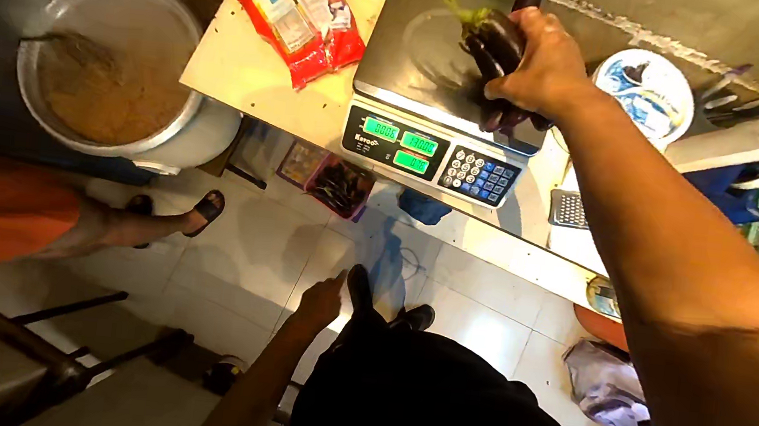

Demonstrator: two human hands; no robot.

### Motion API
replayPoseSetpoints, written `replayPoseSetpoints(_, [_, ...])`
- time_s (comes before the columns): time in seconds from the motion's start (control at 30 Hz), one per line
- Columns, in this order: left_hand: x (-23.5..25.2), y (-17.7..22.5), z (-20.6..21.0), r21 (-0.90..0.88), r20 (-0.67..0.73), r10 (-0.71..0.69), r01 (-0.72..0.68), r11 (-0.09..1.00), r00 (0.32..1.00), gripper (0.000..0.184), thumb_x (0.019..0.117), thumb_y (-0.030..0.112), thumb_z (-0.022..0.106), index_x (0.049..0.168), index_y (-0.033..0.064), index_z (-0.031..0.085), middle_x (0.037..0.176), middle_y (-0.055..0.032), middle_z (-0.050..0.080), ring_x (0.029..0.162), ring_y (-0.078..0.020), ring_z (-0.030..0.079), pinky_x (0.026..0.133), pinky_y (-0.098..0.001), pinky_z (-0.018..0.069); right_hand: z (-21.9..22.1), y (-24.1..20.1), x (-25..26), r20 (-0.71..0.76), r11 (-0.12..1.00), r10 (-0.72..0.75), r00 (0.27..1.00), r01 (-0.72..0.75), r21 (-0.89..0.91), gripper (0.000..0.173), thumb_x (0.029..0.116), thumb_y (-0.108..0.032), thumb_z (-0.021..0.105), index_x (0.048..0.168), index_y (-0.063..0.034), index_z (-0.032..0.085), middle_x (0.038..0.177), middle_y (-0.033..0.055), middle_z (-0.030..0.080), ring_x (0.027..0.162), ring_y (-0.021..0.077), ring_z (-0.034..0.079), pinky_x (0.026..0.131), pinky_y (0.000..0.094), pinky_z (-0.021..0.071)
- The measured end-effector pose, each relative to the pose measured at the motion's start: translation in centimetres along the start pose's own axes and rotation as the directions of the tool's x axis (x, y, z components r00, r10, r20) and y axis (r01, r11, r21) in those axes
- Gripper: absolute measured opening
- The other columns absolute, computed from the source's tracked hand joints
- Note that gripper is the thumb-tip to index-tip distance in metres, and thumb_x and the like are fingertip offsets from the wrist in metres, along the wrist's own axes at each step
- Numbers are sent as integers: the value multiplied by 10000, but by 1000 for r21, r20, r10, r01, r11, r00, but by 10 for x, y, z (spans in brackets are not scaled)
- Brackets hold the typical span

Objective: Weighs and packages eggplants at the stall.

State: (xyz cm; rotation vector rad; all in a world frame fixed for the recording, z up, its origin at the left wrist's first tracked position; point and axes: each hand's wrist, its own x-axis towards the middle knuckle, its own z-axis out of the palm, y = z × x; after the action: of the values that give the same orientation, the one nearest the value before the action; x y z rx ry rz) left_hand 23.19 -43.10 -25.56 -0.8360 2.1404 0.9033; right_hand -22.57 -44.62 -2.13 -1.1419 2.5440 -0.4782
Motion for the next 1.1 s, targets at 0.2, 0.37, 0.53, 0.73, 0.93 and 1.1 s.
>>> replayPoseSetpoints(0.2, [-35, -96, 50, -53, 215, -275, 292, 955, 937, 620, 1029, 203, 526, 1614, 140, 332, 1440, -230, 569, 1328, -401, 562, 1081, -598, 459, 8, -7, 25, 165, 988, -36, 986, 60, -142, 704, 800, -131, 854, 1434, -104, 548, 1452, 292, 486, 1277, 508, 527, 987, 732, 434])
replayPoseSetpoints(0.37, [-27, -109, 60, -98, 195, -245, 267, 959, 950, 596, 1035, 205, 523, 1604, 140, 358, 1434, -221, 577, 1328, -384, 566, 1100, -575, 449, 7, -14, 25, 123, 973, -36, 992, 63, -220, 852, 811, -314, 883, 1538, -228, 448, 1594, 247, 353, 1303, 527, 512, 969, 755, 444])
replayPoseSetpoints(0.53, [-2, -75, 21, -157, 77, -90, 102, 982, 993, 551, 1059, 199, 492, 1590, 104, 380, 1382, -233, 608, 1281, -375, 600, 1107, -548, 452, 4, -14, 14, 92, 941, -35, 995, 64, -332, 852, 818, -422, 861, 1527, -179, 455, 1575, 225, 410, 1328, 526, 499, 972, 775, 421])
replayPoseSetpoints(0.73, [22, -1, -61, -105, -101, 167, -178, 978, 981, 504, 1062, 167, 486, 1554, 68, 436, 1356, -236, 624, 1251, -378, 618, 1095, -536, 469, 4, 0, 26, 118, 989, 11, 993, 6, -145, 958, 692, -269, 969, 1499, -183, 460, 1522, 230, 453, 1329, 456, 518, 1023, 692, 454])
replayPoseSetpoints(0.93, [30, 119, -122, 51, -437, 583, -628, 776, 685, 456, 1033, 113, 535, 1485, 50, 530, 1272, -205, 681, 1130, -343, 690, 978, -517, 558, 11, 3, 27, 98, 997, 49, 994, -44, -58, 1016, 678, -163, 938, 1543, -222, 408, 1493, 264, 468, 1314, 482, 520, 1022, 685, 452])
replayPoseSetpoints(1.1, [34, 200, -131, 352, -309, 652, -553, 755, 693, 728, 972, 53, 586, 1630, 207, 315, 1153, -155, 700, 956, -342, 704, 762, -512, 583, 15, 9, 14, 82, 996, 86, 993, -86, -4, 1009, 679, -175, 936, 1534, -231, 403, 1432, 257, 512, 1270, 458, 553, 998, 661, 475])
